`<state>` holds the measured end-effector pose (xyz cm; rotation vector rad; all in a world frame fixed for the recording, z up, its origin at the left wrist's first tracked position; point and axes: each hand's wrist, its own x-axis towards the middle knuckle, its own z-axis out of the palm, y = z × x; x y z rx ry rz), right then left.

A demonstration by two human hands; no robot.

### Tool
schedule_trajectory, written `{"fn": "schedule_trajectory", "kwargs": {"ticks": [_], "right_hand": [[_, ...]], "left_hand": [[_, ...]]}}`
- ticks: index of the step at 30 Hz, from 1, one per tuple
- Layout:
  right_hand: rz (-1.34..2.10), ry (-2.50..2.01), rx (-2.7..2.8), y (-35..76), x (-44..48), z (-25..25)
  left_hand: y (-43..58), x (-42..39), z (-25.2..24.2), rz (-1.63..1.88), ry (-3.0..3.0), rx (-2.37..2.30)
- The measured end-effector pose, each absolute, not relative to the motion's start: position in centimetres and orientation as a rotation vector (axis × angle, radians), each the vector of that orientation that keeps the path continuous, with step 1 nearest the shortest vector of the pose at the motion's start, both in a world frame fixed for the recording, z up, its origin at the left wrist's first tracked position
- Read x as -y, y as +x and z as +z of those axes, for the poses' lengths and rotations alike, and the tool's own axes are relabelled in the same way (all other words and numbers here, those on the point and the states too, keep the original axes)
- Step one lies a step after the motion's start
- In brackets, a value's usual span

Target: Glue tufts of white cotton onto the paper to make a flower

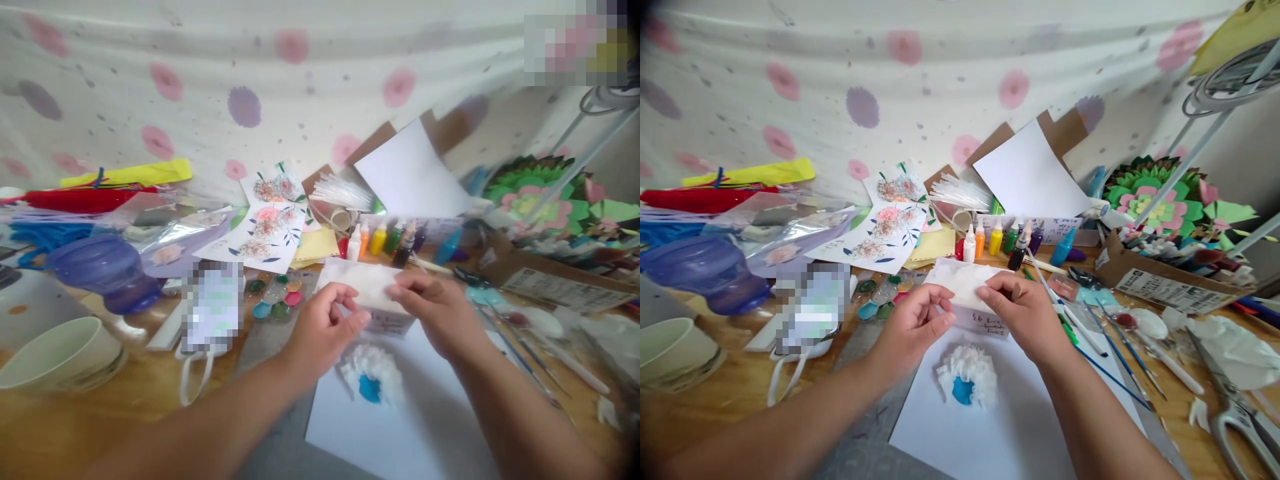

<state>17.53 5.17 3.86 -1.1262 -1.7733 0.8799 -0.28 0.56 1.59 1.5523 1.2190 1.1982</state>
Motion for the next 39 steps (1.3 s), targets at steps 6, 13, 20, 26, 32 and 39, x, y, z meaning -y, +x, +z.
{"fn": "schedule_trajectory", "kwargs": {"ticks": [6,13,20,26,32,39], "right_hand": [[0.885,-0.986,2.122,17.2,-4.7,4.4],[0.712,-0.82,2.013,18.2,-5.1,4.2],[0.804,-1.052,2.189,20.9,-2.2,5.5],[0.969,-1.204,2.075,21.6,1.7,3.8],[1.01,-1.213,2.025,20.3,1.5,1.6],[1.151,-1.065,2.084,20.6,1.0,1.1]], "left_hand": [[-0.1,-0.5,1.8,1.212,1.556,-1.246],[-0.5,-1.1,1.6,1.142,1.462,-1.224],[-0.6,-1.0,1.9,0.887,1.494,-1.136],[-0.9,-1.1,2.0,0.337,1.737,-0.955],[-0.8,-1.1,2.1,0.099,1.863,-0.877],[-0.6,-1.1,2.3,0.017,1.858,-0.906]]}}
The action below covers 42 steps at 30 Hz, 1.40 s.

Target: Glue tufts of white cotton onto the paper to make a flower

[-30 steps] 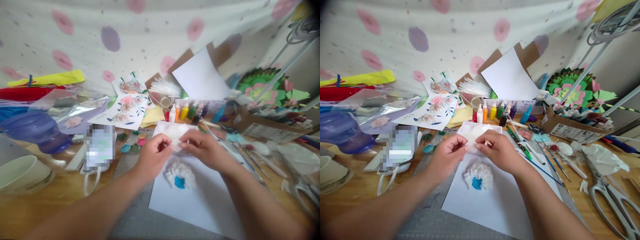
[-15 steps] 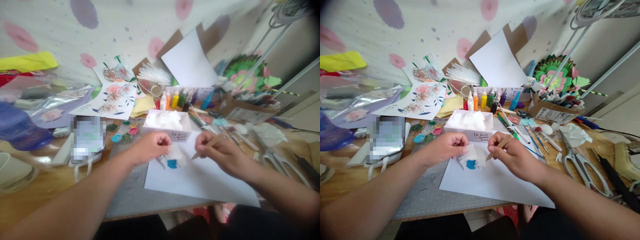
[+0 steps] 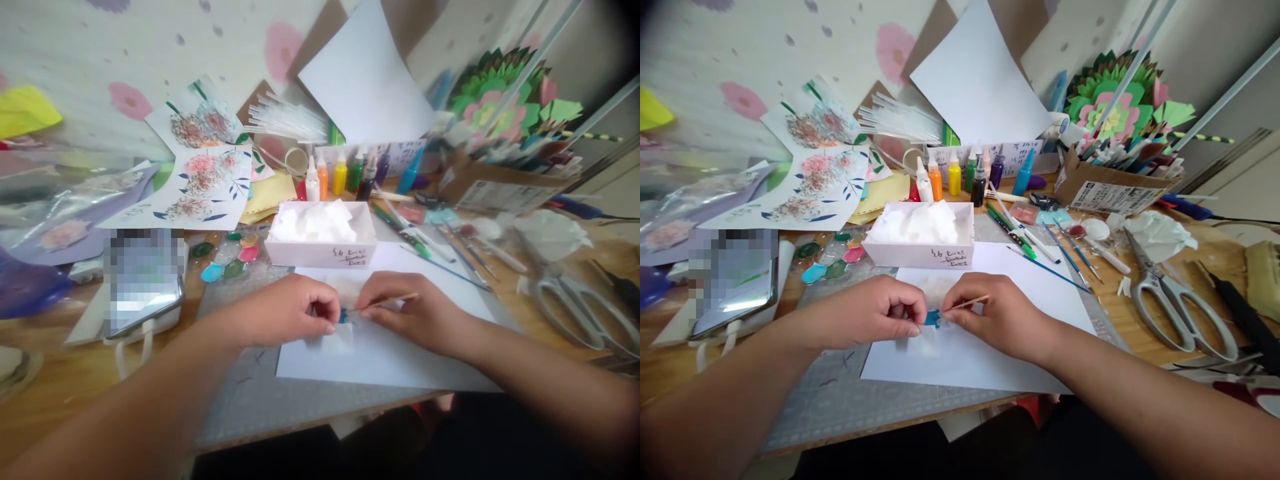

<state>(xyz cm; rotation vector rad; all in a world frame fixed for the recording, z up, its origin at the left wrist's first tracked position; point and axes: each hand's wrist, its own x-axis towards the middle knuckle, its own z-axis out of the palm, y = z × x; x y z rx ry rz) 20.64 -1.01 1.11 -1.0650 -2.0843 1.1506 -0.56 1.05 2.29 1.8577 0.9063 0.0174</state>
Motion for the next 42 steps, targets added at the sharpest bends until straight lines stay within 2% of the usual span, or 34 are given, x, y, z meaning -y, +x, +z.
{"fn": "schedule_trajectory", "kwargs": {"ticks": [13,21,30,42], "right_hand": [[1.105,-1.076,2.126,22.0,1.0,0.6],[0.705,-0.992,2.163,21.1,2.0,1.6],[0.637,-0.918,2.284,20.2,1.7,0.3],[0.682,-1.036,2.278,20.0,1.4,0.1]], "left_hand": [[0.9,-0.5,0.6,0.261,1.982,-1.168],[1.1,-0.4,0.2,0.344,2.033,-1.238],[1.0,-0.7,0.1,0.362,2.069,-1.231],[0.7,-0.8,0.3,0.376,1.955,-1.19]]}}
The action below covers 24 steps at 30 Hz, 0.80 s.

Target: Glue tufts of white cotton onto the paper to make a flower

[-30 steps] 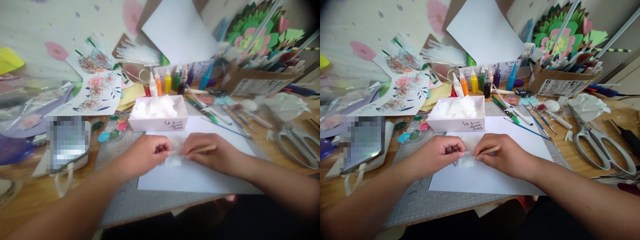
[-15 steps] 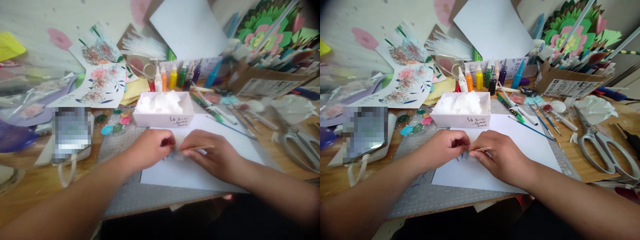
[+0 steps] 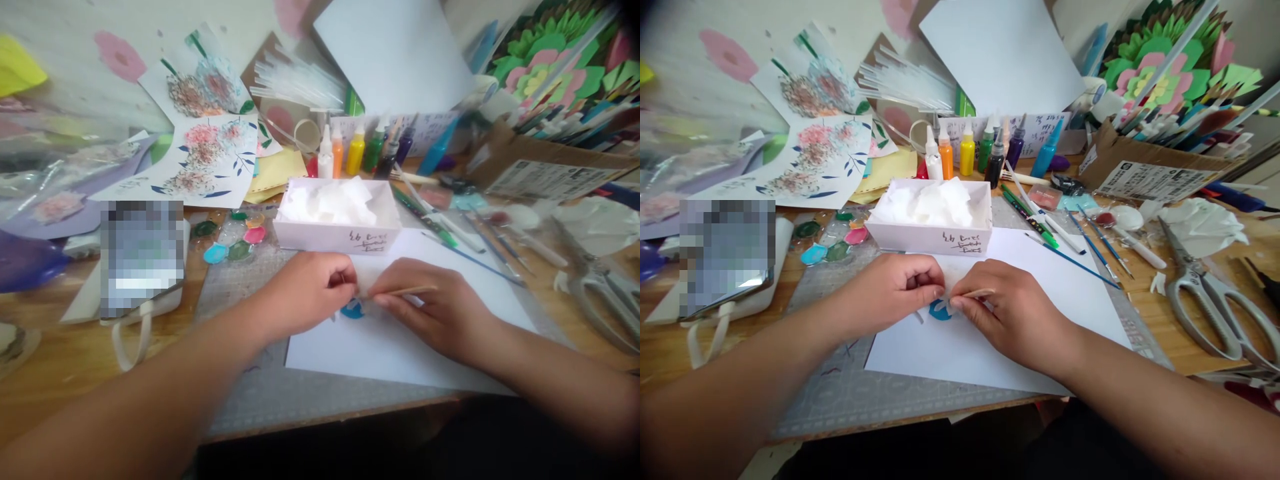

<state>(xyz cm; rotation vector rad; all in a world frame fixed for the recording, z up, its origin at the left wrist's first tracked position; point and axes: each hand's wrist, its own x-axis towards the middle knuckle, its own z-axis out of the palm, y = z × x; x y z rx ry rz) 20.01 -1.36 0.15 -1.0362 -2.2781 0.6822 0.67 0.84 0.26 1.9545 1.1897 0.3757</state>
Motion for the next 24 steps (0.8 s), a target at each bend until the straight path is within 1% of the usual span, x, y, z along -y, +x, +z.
{"fn": "schedule_trajectory", "kwargs": {"ticks": [8,14,18,21,24], "right_hand": [[0.752,-1.103,2.242,19.4,0.8,-0.1],[1.023,-1.22,1.977,20.0,0.6,0.2],[1.1,-1.165,1.789,20.7,0.8,0.9],[1.033,-1.134,1.773,21.1,1.1,1.3],[0.846,-0.983,1.674,21.7,0.8,1.7]], "left_hand": [[0.3,-0.8,0.6,0.269,2.084,-1.176],[0.9,-0.7,0.4,0.293,2.15,-1.246],[1.2,-0.9,-0.2,0.288,2.107,-1.3],[1.3,-1.0,-0.4,0.338,2.111,-1.315],[1.1,-0.9,-0.5,0.384,2.109,-1.333]]}}
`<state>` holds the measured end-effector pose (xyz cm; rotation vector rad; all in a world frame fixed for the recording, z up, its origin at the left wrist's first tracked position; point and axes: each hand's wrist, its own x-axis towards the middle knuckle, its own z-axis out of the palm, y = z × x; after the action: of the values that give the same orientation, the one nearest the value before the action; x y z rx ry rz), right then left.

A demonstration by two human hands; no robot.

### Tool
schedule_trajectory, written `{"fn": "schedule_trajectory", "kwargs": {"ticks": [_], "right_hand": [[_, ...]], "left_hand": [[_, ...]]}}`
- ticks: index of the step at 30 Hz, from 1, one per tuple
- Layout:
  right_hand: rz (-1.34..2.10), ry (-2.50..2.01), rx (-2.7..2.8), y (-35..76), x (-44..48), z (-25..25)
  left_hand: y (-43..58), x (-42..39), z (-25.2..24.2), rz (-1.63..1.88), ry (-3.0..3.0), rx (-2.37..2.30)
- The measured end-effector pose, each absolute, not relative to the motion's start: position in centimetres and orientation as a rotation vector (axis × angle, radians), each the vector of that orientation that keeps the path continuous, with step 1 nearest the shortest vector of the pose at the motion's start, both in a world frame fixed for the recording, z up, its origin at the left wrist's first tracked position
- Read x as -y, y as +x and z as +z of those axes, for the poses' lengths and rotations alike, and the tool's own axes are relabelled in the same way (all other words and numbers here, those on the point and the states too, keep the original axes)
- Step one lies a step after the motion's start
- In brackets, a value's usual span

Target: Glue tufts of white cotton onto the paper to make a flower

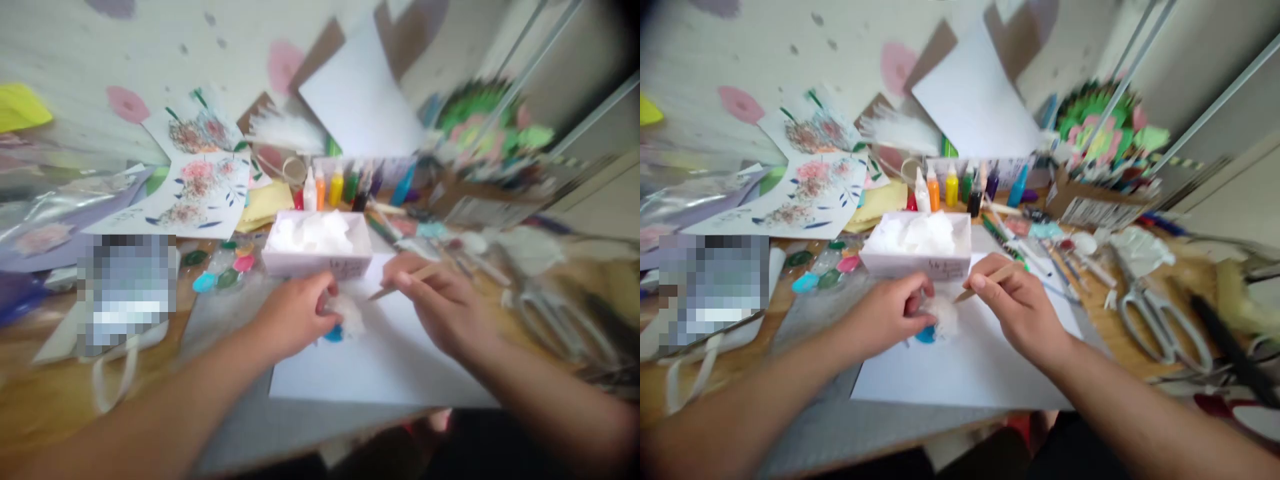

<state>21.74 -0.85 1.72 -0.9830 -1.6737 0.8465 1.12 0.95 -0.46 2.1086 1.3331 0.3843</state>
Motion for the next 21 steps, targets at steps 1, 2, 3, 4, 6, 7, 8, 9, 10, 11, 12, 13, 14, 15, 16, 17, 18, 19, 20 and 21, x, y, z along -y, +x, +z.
{"fn": "schedule_trajectory", "kwargs": {"ticks": [1,2,3,4,6,7,8,9,10,11,12,13,14,15,16,17,18,19,20,21], "right_hand": [[0.798,-0.92,1.638,22.0,0.4,2.0],[0.743,-0.886,1.653,22.4,-0.1,2.3],[0.711,-0.933,1.697,22.6,-0.8,2.7],[0.668,-0.987,1.74,22.8,-1.6,3.1],[0.566,-1.17,1.858,22.7,-3.2,4.1],[0.496,-1.264,1.947,22.4,-4.0,4.5],[0.426,-1.346,2.04,22.0,-4.7,4.8],[0.36,-1.406,2.124,21.4,-5.4,4.9],[0.314,-1.454,2.192,20.9,-6.1,5.0],[0.283,-1.486,2.225,20.4,-6.8,5.0],[0.266,-1.51,2.229,19.9,-7.5,4.8],[0.252,-1.536,2.214,19.4,-8.2,4.7],[0.235,-1.562,2.203,19.1,-8.9,4.5],[0.223,-1.583,2.196,18.7,-9.5,4.4],[0.22,-1.599,2.193,18.5,-10.1,4.3],[0.225,-1.609,2.193,18.2,-10.6,4.3],[0.236,-1.617,2.191,18.0,-10.8,4.4],[0.252,-1.625,2.185,17.8,-10.9,4.6],[0.271,-1.63,2.171,17.7,-10.7,5.0],[0.293,-1.634,2.152,17.6,-10.2,5.4]], "left_hand": [[1.0,-0.9,-0.4,0.369,2.089,-1.345],[1.0,-1.0,-0.4,0.35,2.064,-1.354],[0.9,-1.0,-0.3,0.337,2.05,-1.343],[0.8,-1.0,-0.3,0.342,2.053,-1.326],[0.7,-0.9,-0.1,0.379,2.092,-1.276],[0.7,-0.8,-0.1,0.404,2.116,-1.262],[0.7,-0.7,-0.1,0.426,2.134,-1.259],[0.8,-0.6,-0.2,0.442,2.143,-1.267],[0.8,-0.5,-0.2,0.448,2.145,-1.279],[0.9,-0.4,-0.4,0.446,2.144,-1.29],[1.0,-0.4,-0.5,0.44,2.141,-1.296],[1.0,-0.5,-0.5,0.434,2.141,-1.296],[1.0,-0.5,-0.6,0.429,2.143,-1.292],[1.0,-0.6,-0.6,0.423,2.144,-1.289],[1.0,-0.7,-0.6,0.419,2.143,-1.29],[0.9,-0.7,-0.5,0.418,2.142,-1.293],[0.8,-0.8,-0.4,0.419,2.141,-1.296],[0.8,-0.8,-0.4,0.426,2.142,-1.296],[0.7,-0.9,-0.3,0.434,2.144,-1.293],[0.6,-0.9,-0.3,0.446,2.148,-1.288]]}}
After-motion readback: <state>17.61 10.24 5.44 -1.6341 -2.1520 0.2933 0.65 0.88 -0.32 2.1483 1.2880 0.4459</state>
